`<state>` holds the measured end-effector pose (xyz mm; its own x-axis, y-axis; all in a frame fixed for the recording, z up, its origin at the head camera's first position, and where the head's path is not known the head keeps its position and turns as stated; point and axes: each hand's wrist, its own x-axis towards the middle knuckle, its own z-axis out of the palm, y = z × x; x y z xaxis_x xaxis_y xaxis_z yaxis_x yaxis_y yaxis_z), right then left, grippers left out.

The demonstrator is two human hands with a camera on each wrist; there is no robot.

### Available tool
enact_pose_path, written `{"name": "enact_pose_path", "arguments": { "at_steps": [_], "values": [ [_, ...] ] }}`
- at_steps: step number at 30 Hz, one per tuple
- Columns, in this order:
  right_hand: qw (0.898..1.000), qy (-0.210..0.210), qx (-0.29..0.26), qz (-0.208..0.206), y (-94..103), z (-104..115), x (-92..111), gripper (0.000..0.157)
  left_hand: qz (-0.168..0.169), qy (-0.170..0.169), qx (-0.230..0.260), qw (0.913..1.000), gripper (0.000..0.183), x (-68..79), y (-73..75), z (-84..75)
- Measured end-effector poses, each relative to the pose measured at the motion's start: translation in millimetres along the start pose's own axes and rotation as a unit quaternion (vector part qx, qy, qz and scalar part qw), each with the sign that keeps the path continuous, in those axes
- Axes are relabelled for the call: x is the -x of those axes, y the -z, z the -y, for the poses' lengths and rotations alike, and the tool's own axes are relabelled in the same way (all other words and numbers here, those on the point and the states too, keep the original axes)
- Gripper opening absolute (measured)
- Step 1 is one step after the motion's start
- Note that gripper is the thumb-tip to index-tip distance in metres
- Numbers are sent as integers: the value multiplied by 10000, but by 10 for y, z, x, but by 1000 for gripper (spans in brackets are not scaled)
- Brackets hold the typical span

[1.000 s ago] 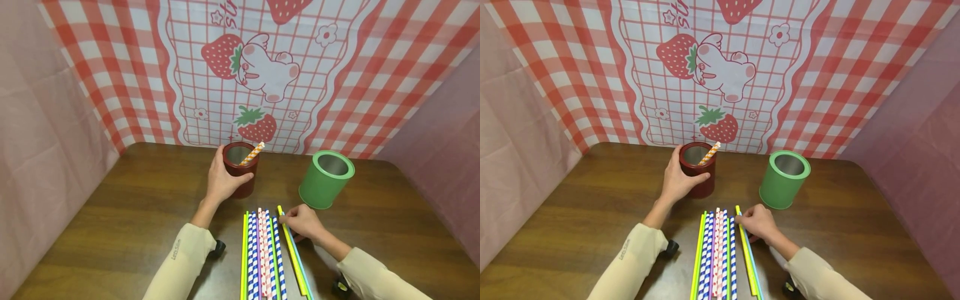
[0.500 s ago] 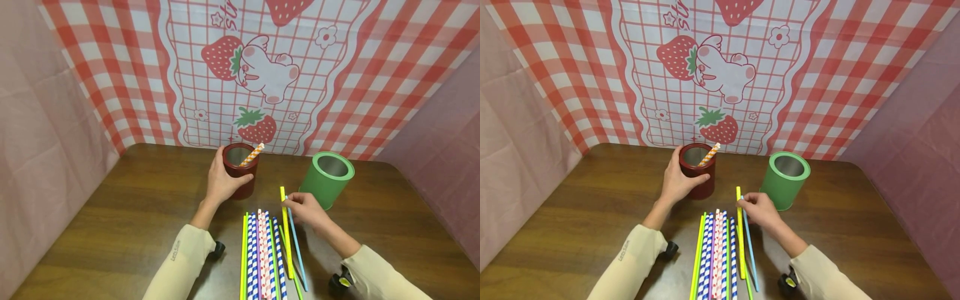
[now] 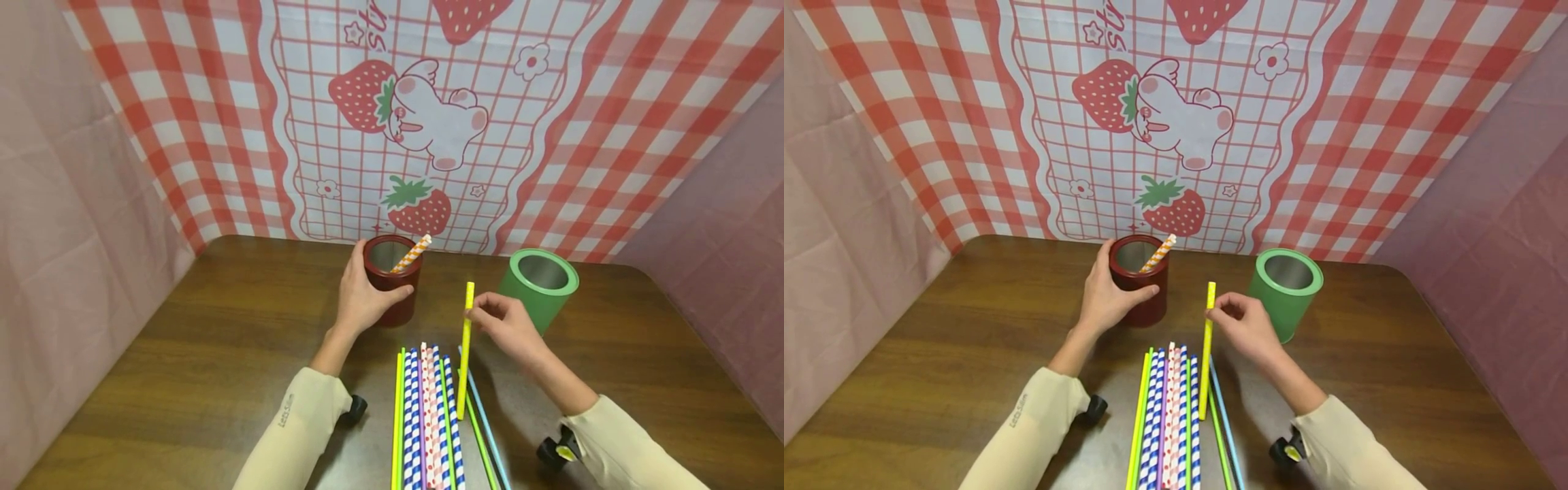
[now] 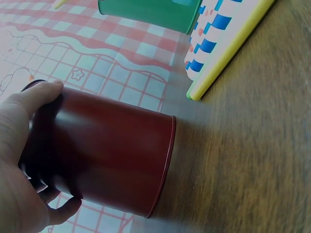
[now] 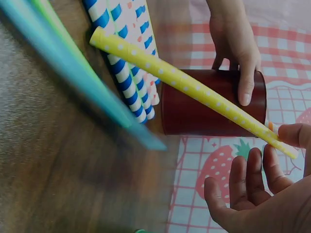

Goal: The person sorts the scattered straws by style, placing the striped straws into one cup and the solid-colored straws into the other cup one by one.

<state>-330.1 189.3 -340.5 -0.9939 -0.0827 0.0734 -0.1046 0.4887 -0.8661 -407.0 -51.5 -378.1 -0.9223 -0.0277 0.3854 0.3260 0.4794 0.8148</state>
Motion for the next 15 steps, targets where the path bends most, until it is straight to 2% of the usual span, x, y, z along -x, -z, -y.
{"name": "enact_pose_path", "arguments": {
  "at_steps": [7, 15],
  "values": [
    [9997, 100, -69, -218, 62, 104, -38, 20, 24, -7, -18, 10000, 112, 0, 1, -7],
    [9988, 157, -233, -391, 165, 356, -105, 27, -12, -32, -6, 10000, 112, 6, 7, -8]
  ]
}}
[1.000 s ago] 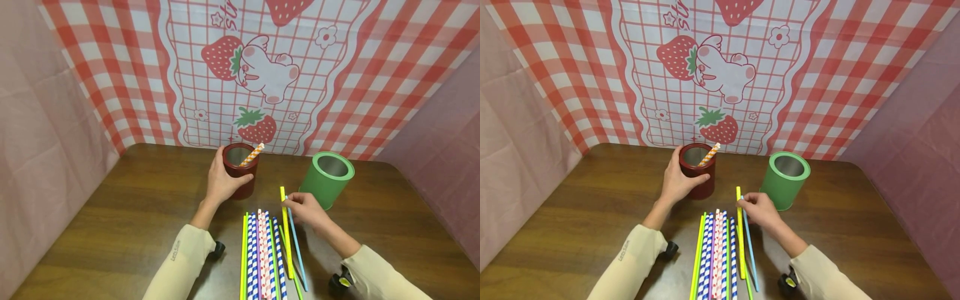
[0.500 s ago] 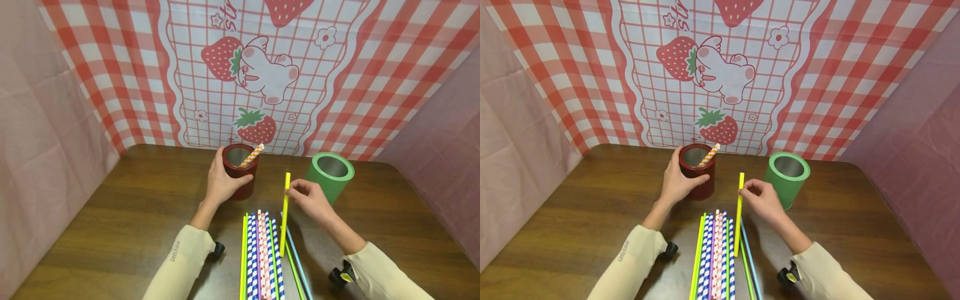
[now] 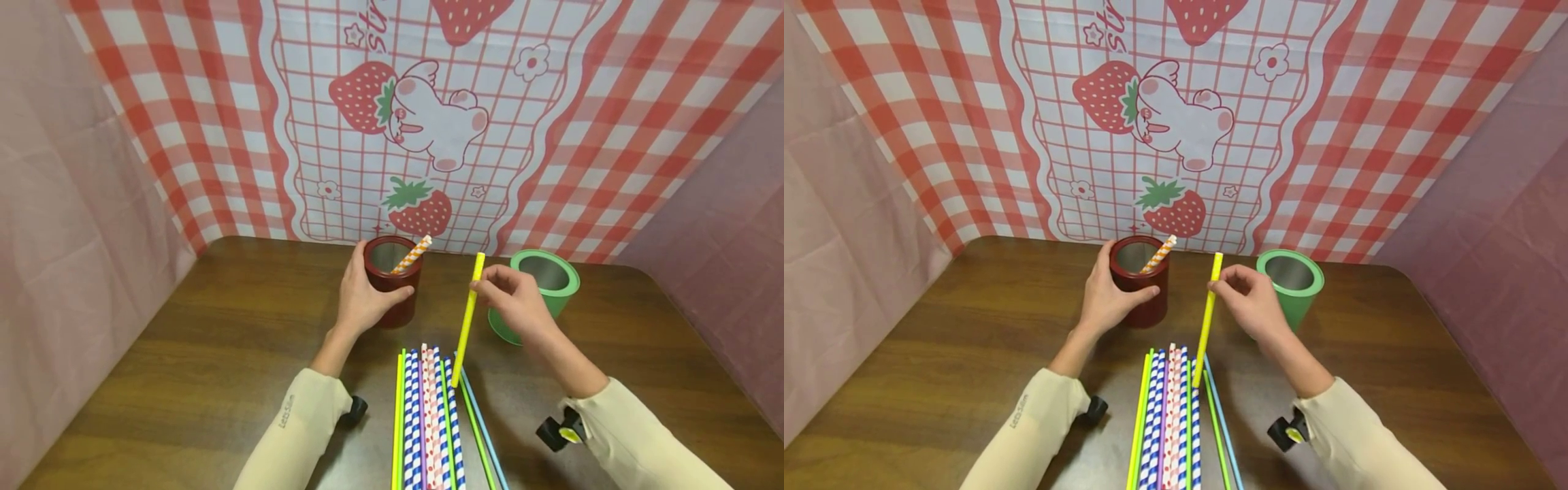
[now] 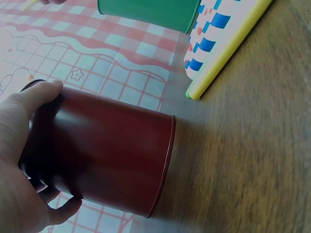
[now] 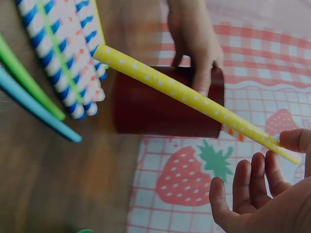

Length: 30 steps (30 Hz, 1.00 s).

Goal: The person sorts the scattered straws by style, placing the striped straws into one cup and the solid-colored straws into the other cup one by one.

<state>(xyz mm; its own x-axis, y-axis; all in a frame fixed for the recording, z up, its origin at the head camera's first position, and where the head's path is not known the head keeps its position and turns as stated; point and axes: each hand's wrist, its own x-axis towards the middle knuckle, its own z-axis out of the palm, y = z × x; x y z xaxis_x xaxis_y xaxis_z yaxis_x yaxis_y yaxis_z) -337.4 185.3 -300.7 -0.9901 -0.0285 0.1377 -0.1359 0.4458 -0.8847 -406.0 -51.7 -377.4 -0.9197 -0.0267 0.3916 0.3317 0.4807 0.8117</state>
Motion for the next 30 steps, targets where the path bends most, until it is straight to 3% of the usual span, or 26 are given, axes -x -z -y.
{"name": "enact_pose_path", "arguments": {
  "at_steps": [8, 19, 30],
  "values": [
    [9987, 344, -257, -257, -15, 193, -118, 26, -14, -61, 41, 10000, 110, -3, 19, 24],
    [9938, 259, -1018, -370, -65, 358, -305, 23, -62, -113, 13, 9999, 112, -2, 9, 36],
    [9862, 536, -1373, -749, -49, 586, -485, 15, -87, -169, 40, 9998, 110, 3, 8, 10]
  ]
}}
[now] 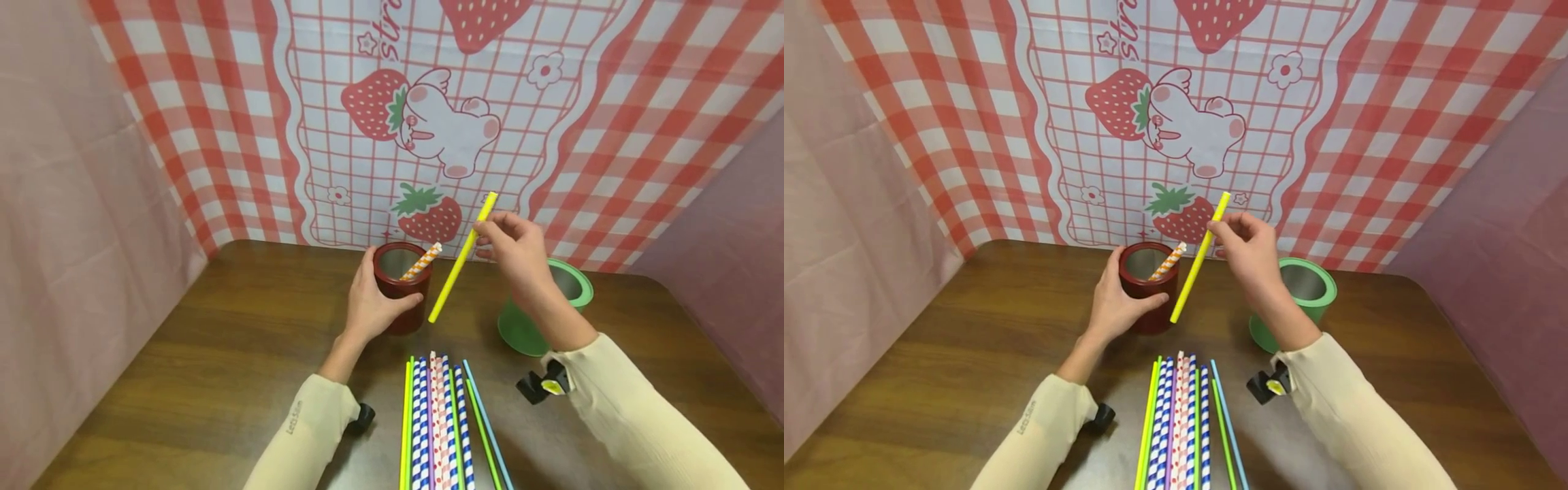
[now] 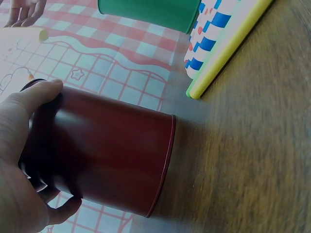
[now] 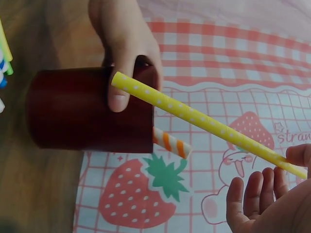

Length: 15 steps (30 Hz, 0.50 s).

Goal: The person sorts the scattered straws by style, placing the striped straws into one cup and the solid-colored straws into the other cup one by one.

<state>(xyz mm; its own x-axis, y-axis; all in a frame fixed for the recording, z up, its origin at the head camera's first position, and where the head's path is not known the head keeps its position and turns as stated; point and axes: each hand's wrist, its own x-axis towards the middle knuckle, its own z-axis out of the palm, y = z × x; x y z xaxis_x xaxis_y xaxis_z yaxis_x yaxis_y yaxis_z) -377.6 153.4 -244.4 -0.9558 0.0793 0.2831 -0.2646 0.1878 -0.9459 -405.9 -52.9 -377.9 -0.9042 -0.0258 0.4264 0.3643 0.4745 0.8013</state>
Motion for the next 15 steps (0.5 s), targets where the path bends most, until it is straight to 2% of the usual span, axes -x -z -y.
{"name": "enact_pose_path", "arguments": {
  "at_steps": [15],
  "values": [
    [9927, 185, -1041, -589, -214, 163, -260, 14, -58, -76, -55, 9999, 109, -13, -16, 34]
  ]
}}
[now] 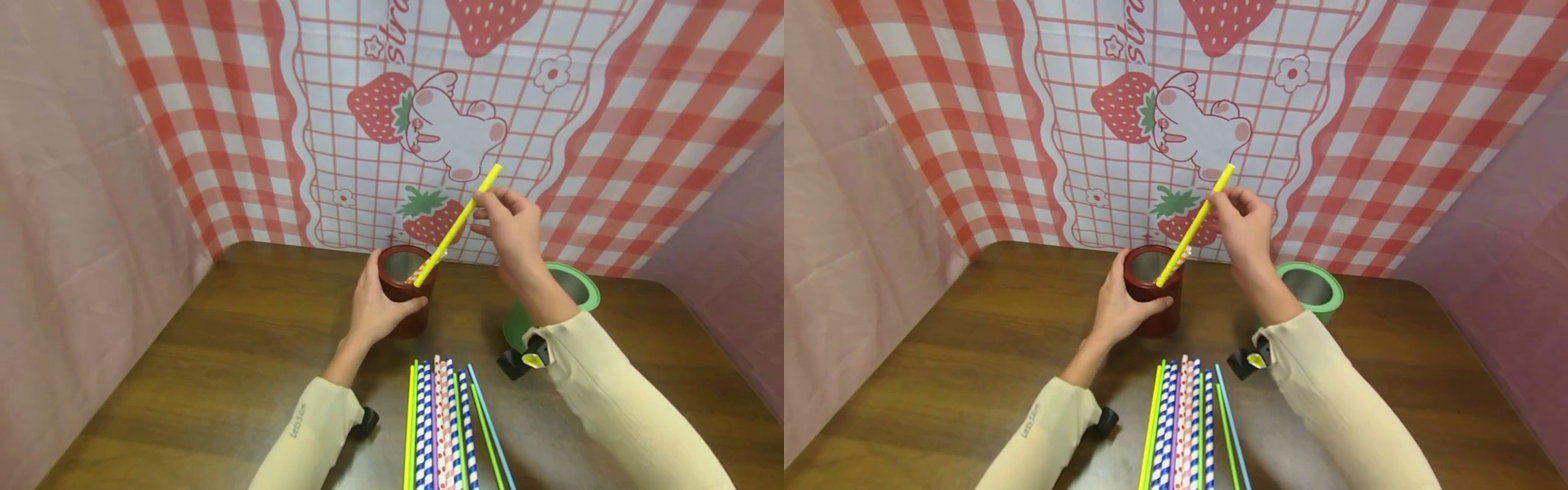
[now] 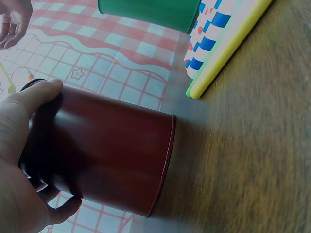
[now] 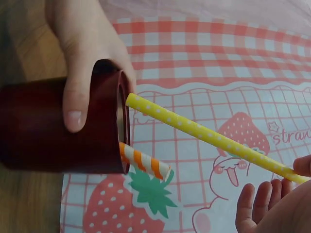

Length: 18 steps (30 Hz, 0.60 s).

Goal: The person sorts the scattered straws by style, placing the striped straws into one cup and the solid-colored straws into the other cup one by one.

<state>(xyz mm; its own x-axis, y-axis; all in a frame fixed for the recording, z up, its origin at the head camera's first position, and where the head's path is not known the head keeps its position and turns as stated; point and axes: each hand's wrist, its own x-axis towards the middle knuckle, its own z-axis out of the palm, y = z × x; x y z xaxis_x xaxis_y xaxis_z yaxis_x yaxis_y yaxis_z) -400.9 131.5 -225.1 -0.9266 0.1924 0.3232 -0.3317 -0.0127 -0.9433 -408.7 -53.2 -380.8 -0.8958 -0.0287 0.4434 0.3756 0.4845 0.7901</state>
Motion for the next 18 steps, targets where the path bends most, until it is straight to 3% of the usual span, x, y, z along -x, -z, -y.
{"name": "enact_pose_path", "arguments": {
  "at_steps": [6, 11, 18],
  "values": [
    [9960, -370, -682, -432, -78, -67, -59, 13, 14, -30, 44, 10000, 109, 2, 0, -7],
    [9831, -749, -1403, -904, -98, -156, -75, 12, 23, -54, 46, 10000, 110, 8, -4, -9],
    [9661, -654, -1880, -1642, -209, -325, -82, 10, 0, -84, 54, 10000, 109, 3, 11, -2]
  ]
}}
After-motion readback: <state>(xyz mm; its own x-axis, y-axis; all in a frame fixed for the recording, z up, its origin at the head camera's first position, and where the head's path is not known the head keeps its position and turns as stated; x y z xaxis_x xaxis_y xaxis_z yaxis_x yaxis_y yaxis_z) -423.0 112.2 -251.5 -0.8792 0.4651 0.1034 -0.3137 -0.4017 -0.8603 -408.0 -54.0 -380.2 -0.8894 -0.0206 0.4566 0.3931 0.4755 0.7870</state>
